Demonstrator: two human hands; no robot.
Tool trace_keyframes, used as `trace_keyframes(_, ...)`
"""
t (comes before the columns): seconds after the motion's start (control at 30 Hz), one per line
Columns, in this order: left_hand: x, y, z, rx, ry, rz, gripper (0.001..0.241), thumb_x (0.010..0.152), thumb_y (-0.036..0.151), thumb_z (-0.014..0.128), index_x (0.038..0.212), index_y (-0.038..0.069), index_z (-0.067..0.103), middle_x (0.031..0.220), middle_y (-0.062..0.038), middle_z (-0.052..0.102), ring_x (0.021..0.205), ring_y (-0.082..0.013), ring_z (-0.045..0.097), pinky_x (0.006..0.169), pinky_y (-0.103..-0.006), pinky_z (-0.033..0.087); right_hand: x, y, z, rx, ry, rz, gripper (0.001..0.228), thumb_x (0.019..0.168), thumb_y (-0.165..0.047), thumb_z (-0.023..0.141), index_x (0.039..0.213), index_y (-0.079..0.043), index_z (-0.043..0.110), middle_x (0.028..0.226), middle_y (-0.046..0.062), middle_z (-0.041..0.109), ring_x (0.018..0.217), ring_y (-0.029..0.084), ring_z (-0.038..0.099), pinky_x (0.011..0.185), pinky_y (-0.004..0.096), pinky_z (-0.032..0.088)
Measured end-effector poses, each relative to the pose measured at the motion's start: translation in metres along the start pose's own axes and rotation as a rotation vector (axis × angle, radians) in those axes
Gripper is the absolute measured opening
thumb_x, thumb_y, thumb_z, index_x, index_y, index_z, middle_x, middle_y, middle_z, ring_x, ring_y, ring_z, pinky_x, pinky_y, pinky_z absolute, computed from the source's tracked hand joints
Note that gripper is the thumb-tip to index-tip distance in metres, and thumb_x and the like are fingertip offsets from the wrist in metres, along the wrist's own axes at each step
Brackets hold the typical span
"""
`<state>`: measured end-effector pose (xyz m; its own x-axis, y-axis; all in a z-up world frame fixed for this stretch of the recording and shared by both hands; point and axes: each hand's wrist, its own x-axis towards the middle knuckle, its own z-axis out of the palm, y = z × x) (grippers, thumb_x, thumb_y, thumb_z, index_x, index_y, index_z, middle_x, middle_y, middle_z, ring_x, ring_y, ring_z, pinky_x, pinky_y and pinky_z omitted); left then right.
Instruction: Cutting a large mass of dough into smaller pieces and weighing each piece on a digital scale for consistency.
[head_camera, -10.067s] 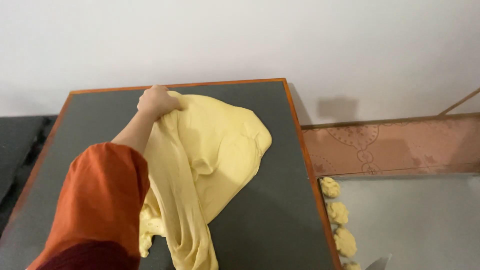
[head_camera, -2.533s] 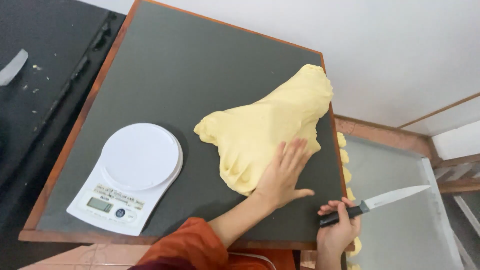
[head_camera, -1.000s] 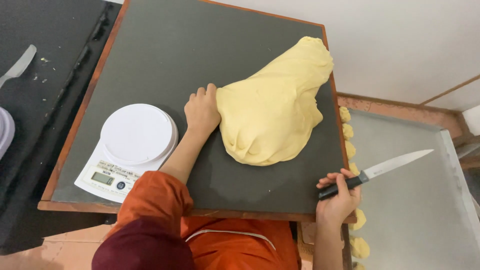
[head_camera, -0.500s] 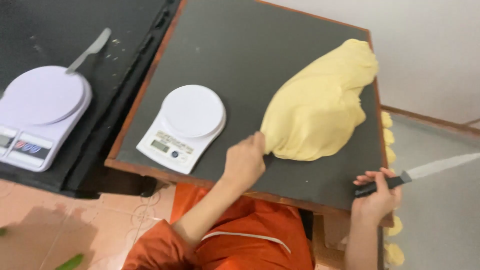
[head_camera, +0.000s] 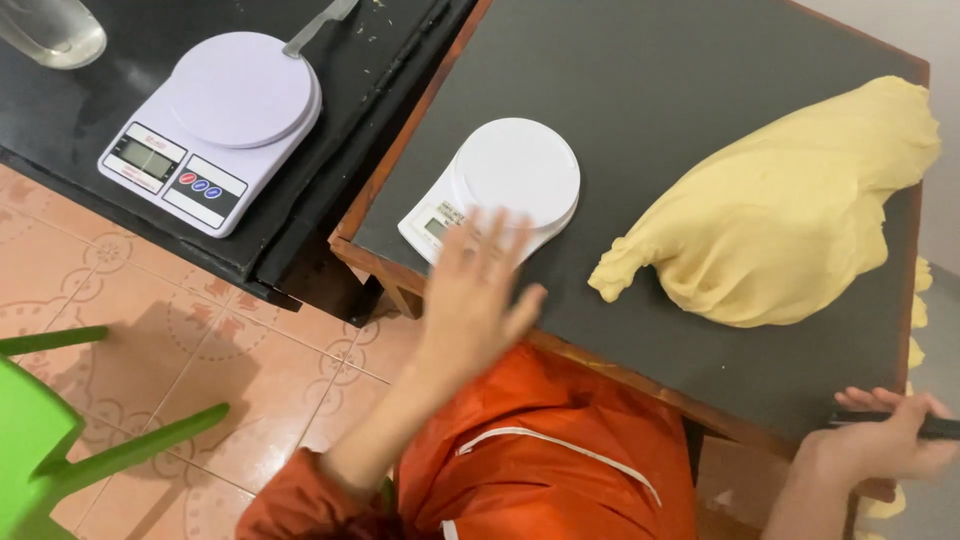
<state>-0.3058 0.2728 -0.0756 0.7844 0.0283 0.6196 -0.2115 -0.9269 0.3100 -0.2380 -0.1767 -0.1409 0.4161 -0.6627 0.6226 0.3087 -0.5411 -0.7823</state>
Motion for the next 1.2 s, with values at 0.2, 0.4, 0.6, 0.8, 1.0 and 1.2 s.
trace_keyframes(0.2, 0.011, -0.099, -0.029, -0.041, -0.448, -0.043, 0.144, 0.064, 0.058, 0.098, 0.165, 0.012, 0.007, 0.164, -0.039, 0.007, 0.15, -0.0616, -0.004, 0.115, -0.0744, 0.01, -0.078, -0.151, 0.051, 0.312, -0.56, 0.418, 0.005, 0.11, -0.002, 0.052, 0.115, -0.001, 0.051, 0.099, 0.025, 0.068, 0.072, 0.033, 0.073, 0.047, 0.033, 0.059)
trace_keyframes(0.4, 0.009, -0.088, 0.0, -0.026, -0.239, -0.061, 0.141, 0.058, 0.065, 0.095, 0.163, 0.006, 0.02, 0.157, -0.024, 0.039, 0.143, -0.0414, 0.04, 0.112, -0.073, 0.027, -0.17, -0.207, 0.14, 0.544, -1.279, 0.882, 0.005, 0.098, -0.012, 0.058, 0.097, -0.008, 0.061, 0.16, 0.022, 0.046, 0.144, 0.041, 0.052, 0.104, 0.055, 0.059)
trace_keyframes(0.6, 0.015, -0.092, 0.008, 0.1, -0.201, -0.138, 0.122, 0.073, 0.063, 0.08, 0.164, 0.006, 0.023, 0.154, -0.033, 0.039, 0.142, -0.0466, 0.041, 0.111, -0.0725, 0.032, -0.167, -0.236, 0.173, 0.552, -1.24, 0.76, 0.01, 0.096, -0.013, 0.063, 0.089, -0.012, 0.055, 0.148, 0.025, 0.061, 0.142, 0.033, 0.058, 0.107, 0.043, 0.056)
trace_keyframes(0.8, 0.009, -0.102, 0.015, 0.061, -0.215, -0.132, 0.12, 0.073, 0.046, 0.087, 0.162, 0.001, 0.021, 0.161, -0.035, 0.03, 0.149, -0.0493, 0.034, 0.111, -0.0792, 0.026, -0.117, -0.195, 0.133, 0.512, -1.196, 0.785, 0.019, 0.102, -0.006, 0.053, 0.113, 0.006, 0.063, 0.088, 0.025, 0.077, 0.068, 0.034, 0.08, 0.061, 0.039, 0.07)
trace_keyframes(1.0, 0.05, 0.021, 0.025, -0.499, -0.099, -0.086, 0.061, 0.092, 0.024, 0.075, 0.142, -0.003, 0.053, 0.14, -0.025, 0.062, 0.13, -0.037, 0.062, 0.111, -0.0444, 0.051, -0.043, -0.168, 0.068, 0.185, -0.733, 0.705, 0.019, 0.108, -0.007, 0.053, 0.119, 0.005, 0.063, 0.069, 0.014, 0.058, 0.051, 0.022, 0.051, 0.043, 0.032, 0.041)
trace_keyframes(1.2, 0.066, 0.081, 0.15, 0.002, -0.051, 0.029, 0.038, 0.092, -0.014, 0.06, 0.13, -0.013, 0.059, 0.094, -0.015, 0.057, 0.078, -0.0279, 0.055, 0.065, -0.0343, 0.049, -0.067, -0.182, 0.018, 0.056, -0.762, 0.732, 0.033, 0.108, -0.019, 0.048, 0.123, 0.007, 0.063, 0.081, 0.02, 0.066, 0.052, 0.025, 0.052, 0.045, 0.036, 0.041)
